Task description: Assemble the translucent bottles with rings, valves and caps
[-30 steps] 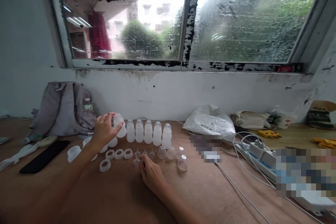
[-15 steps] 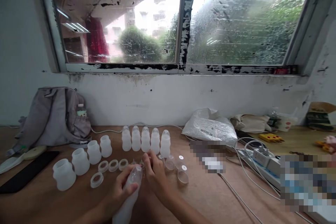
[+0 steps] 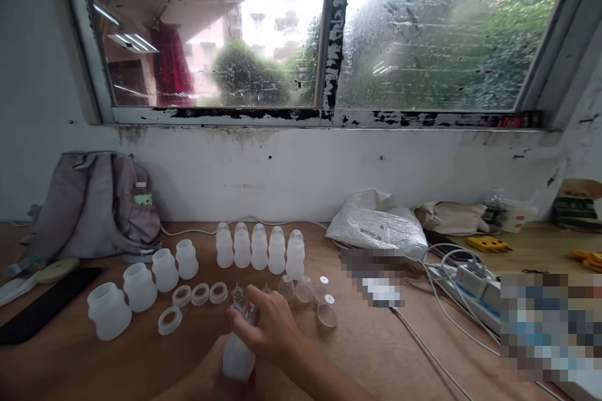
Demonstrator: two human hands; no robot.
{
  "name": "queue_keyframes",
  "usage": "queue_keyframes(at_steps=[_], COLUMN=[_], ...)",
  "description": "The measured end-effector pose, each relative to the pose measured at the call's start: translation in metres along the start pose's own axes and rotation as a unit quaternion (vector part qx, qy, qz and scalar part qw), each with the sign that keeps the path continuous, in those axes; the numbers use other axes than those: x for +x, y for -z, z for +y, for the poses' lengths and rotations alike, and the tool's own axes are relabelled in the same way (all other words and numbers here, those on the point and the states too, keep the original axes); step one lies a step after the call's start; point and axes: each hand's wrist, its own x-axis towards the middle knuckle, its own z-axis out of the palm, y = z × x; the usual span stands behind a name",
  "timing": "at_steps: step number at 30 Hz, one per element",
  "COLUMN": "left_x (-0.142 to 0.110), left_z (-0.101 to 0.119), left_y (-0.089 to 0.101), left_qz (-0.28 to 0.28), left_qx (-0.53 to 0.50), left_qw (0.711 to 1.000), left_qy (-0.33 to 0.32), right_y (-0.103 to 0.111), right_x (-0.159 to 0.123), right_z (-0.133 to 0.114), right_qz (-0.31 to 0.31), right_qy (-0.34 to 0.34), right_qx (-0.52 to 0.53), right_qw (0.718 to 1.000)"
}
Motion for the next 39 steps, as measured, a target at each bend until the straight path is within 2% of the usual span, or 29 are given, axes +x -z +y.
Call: queue_keyframes(at_steps=[3,6,13,16,19,21,22,23,25,27,29,31,35,39], left_x=[-0.007,-0.016,-0.016,-0.014,-0.015,-0.017,-0.018,-0.019,-0.02,-0.02,-0.02,-0.02,-0.023,-0.024], left_z=[0.016,0.03,0.027,0.027,0.026,0.023,0.022,0.022,0.021,0.021,0.023,0.026,0.029,0.026], left_y=[-0.005,-0.012,-0.009,-0.006,-0.003,0.0,0.001,0.002,0.002,0.002,0.0,-0.002,-0.005,-0.007], left_qz=[0.026,-0.029,-0.136,-0.156,-0.152,-0.15,-0.149,-0.148,-0.141,-0.124,-0.11,-0.108,-0.114,-0.102], left_qx=[0.02,-0.062,-0.225,-0.254,-0.23,-0.177,-0.148,-0.125,-0.114,-0.133,-0.152,-0.158,-0.155,-0.144], left_qw=[0.998,0.99,0.958,0.947,0.953,0.964,0.967,0.969,0.968,0.968,0.968,0.968,0.969,0.974], left_qy=[0.051,0.12,0.112,0.119,0.122,0.132,0.142,0.153,0.171,0.173,0.165,0.161,0.156,0.144], right_y=[0.002,0.007,0.015,0.015,0.028,0.047,0.058,0.068,0.082,0.086,0.082,0.073,0.056,0.043], right_x=[0.001,0.003,0.005,0.008,0.019,0.028,0.032,0.034,0.033,0.025,0.012,-0.003,-0.024,-0.035], right_z=[-0.001,-0.005,-0.008,-0.001,0.017,0.032,0.039,0.046,0.056,0.063,0.069,0.074,0.085,0.101], right_qz=[0.0,-0.011,0.007,0.009,0.073,0.154,0.177,0.175,0.138,0.074,0.009,-0.032,-0.031,0.004], right_qy=[-0.01,-0.022,-0.041,-0.034,-0.064,-0.13,-0.154,-0.166,-0.17,-0.149,-0.11,-0.067,-0.029,-0.01], right_qx=[0.042,0.099,0.166,0.182,0.208,0.237,0.244,0.242,0.188,0.089,-0.025,-0.118,-0.246,-0.305], right_qw=[0.999,0.995,0.985,0.983,0.973,0.95,0.941,0.94,0.957,0.982,0.994,0.99,0.968,0.952])
